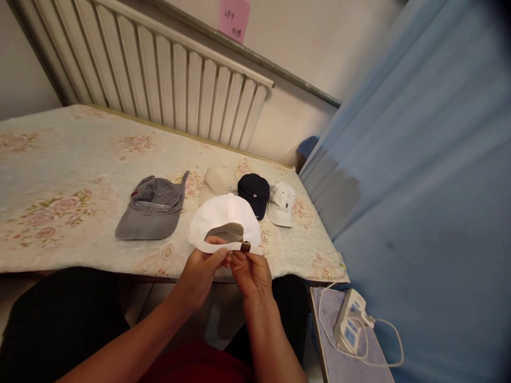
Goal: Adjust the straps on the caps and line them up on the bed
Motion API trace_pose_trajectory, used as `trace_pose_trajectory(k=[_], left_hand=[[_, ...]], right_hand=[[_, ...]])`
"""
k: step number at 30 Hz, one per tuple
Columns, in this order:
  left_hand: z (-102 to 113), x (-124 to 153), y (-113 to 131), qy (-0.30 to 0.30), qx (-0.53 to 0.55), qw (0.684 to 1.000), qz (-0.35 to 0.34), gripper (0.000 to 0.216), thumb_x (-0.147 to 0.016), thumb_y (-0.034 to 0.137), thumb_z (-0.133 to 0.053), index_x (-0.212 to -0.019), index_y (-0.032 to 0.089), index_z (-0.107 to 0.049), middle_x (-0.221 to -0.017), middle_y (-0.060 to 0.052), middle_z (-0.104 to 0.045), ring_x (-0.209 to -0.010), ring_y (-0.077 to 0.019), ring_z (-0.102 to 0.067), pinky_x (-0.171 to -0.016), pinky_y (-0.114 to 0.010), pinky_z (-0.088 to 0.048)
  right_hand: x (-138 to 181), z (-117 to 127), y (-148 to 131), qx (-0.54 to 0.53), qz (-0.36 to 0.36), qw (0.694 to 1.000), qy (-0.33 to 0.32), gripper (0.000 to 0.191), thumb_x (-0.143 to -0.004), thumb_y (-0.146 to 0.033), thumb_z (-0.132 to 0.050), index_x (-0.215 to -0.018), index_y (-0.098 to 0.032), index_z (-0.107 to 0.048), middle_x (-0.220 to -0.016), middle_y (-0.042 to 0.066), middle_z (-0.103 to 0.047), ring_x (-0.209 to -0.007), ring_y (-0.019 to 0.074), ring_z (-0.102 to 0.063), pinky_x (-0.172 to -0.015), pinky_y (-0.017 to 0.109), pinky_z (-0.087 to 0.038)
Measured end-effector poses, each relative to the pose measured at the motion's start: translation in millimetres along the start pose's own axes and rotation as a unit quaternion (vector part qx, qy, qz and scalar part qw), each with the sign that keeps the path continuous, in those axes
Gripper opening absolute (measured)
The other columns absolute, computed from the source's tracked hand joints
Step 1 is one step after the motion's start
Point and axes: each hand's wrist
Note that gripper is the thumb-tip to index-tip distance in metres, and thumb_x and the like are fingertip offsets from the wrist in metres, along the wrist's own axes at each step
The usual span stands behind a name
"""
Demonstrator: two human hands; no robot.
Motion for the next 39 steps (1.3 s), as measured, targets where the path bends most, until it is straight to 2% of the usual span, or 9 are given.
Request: trace_pose_trajectory(k=[4,11,19,22,24,29,33,36,39], left_hand=[[-2,1,2,0.012,0.030,0.999,0.000,0.016,-0.076,0.027,-0.065,-0.075,0.018,-0.053,-0.066,0.004,-0.058,-0.063,-0.0098,-0.052,-0.065,-0.023,-0.043],[-8,0,0,0.013,-0.007,1.000,0.004,0.016,-0.076,0.029,-0.065,-0.071,0.019,-0.054,-0.062,0.005,-0.055,-0.060,-0.0091,-0.049,-0.061,-0.022,-0.040],[-6,-3,-3,0.009,-0.002,1.000,0.016,0.017,-0.076,0.025,-0.067,-0.069,0.017,-0.054,-0.059,0.007,-0.050,-0.055,-0.0066,-0.043,-0.055,-0.020,-0.036],[-3,-3,-5,-0.013,0.048,0.998,0.038,0.013,-0.075,0.023,-0.069,-0.083,0.017,-0.061,-0.071,0.004,-0.060,-0.064,-0.0071,-0.051,-0.062,-0.019,-0.041],[0,-3,-5,-0.034,0.098,0.993,0.052,0.024,-0.078,0.024,-0.067,-0.101,0.019,-0.062,-0.092,-0.001,-0.067,-0.081,-0.0102,-0.059,-0.075,-0.021,-0.046],[8,-8,3,-0.050,0.241,0.966,0.078,0.038,-0.087,0.038,-0.054,-0.120,0.018,-0.057,-0.132,-0.010,-0.056,-0.125,-0.0208,-0.049,-0.104,-0.033,-0.041],[11,-15,12,-0.019,0.326,0.939,0.110,0.040,-0.094,0.034,-0.043,-0.130,0.018,-0.048,-0.137,-0.013,-0.052,-0.129,-0.0234,-0.046,-0.106,-0.040,-0.041],[12,-18,14,0.000,0.367,0.924,0.106,0.040,-0.096,0.021,-0.035,-0.136,0.018,-0.042,-0.135,-0.014,-0.055,-0.126,-0.0236,-0.050,-0.103,-0.041,-0.045],[13,-19,14,0.022,0.394,0.912,0.115,0.041,-0.097,0.019,-0.033,-0.137,0.016,-0.038,-0.129,-0.015,-0.059,-0.122,-0.0243,-0.054,-0.099,-0.041,-0.049]], right_hand=[[0,-1,2,-0.003,-0.002,1.000,0.004,0.025,-0.058,-0.010,-0.068,-0.077,-0.019,-0.056,-0.066,-0.002,-0.063,-0.057,0.0134,-0.056,-0.054,0.027,-0.045],[2,-2,2,-0.003,-0.021,1.000,-0.004,0.014,-0.060,-0.011,-0.067,-0.068,-0.019,-0.060,-0.050,-0.004,-0.054,-0.051,0.0126,-0.052,-0.051,0.025,-0.042],[1,-5,2,0.023,-0.020,1.000,-0.006,0.011,-0.060,-0.012,-0.066,-0.065,-0.018,-0.059,-0.054,-0.003,-0.057,-0.049,0.0112,-0.052,-0.050,0.025,-0.044],[0,-6,-1,0.013,-0.009,1.000,0.007,0.012,-0.060,-0.011,-0.067,-0.067,-0.018,-0.060,-0.058,-0.003,-0.060,-0.050,0.0106,-0.053,-0.049,0.024,-0.044],[0,-5,-3,-0.013,-0.004,1.000,0.022,0.020,-0.058,-0.007,-0.068,-0.074,-0.017,-0.063,-0.064,-0.002,-0.064,-0.052,0.0094,-0.053,-0.050,0.022,-0.045],[0,-2,-4,-0.035,-0.003,0.999,0.041,0.024,-0.056,-0.001,-0.065,-0.074,-0.018,-0.063,-0.067,-0.002,-0.066,-0.048,0.0076,-0.049,-0.045,0.020,-0.042],[0,-1,-1,-0.049,-0.012,0.998,0.024,0.023,-0.055,-0.001,-0.067,-0.067,-0.018,-0.059,-0.060,-0.006,-0.060,-0.045,0.0042,-0.042,-0.042,0.016,-0.035],[0,-1,0,-0.063,-0.018,0.998,0.025,0.024,-0.055,0.000,-0.068,-0.068,-0.018,-0.058,-0.059,-0.007,-0.058,-0.045,0.0031,-0.040,-0.042,0.015,-0.033],[0,0,0,-0.075,-0.016,0.997,0.028,0.026,-0.055,0.001,-0.069,-0.071,-0.017,-0.058,-0.060,-0.007,-0.058,-0.044,0.0025,-0.039,-0.042,0.015,-0.031]])
Point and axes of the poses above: each hand's wrist, its own x-axis away from the middle knuckle, its own z-axis out of the back of the hand, y = z × x
